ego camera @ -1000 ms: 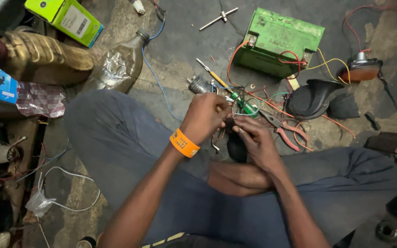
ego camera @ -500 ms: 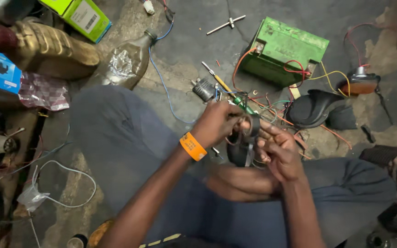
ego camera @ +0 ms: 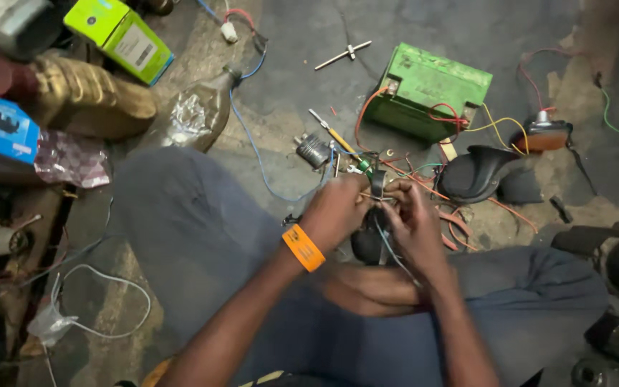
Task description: The person sits on the floor and works on a small cylindrical electrical component, stripping and twisting wires, then wrapping connections with black electrical tape. Tools and a green battery are visible nearby.
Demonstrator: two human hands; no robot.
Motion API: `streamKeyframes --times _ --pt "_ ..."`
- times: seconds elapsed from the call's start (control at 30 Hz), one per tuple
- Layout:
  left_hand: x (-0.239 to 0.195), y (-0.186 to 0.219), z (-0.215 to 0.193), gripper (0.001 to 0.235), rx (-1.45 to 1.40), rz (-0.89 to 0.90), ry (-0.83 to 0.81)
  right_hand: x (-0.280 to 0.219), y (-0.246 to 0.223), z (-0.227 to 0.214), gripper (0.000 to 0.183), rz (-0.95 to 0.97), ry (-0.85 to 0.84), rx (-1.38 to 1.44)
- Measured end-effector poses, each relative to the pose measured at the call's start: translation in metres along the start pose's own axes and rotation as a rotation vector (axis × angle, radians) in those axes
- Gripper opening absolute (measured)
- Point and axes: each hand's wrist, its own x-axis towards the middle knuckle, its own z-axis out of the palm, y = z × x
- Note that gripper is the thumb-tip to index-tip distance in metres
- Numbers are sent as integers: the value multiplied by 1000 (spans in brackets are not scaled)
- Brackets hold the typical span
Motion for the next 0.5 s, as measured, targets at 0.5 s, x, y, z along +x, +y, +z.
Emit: streamKeyframes --times 0.5 --pt "4 23 -9 14 92 238 98 -10 -21 -11 18 11 190 130"
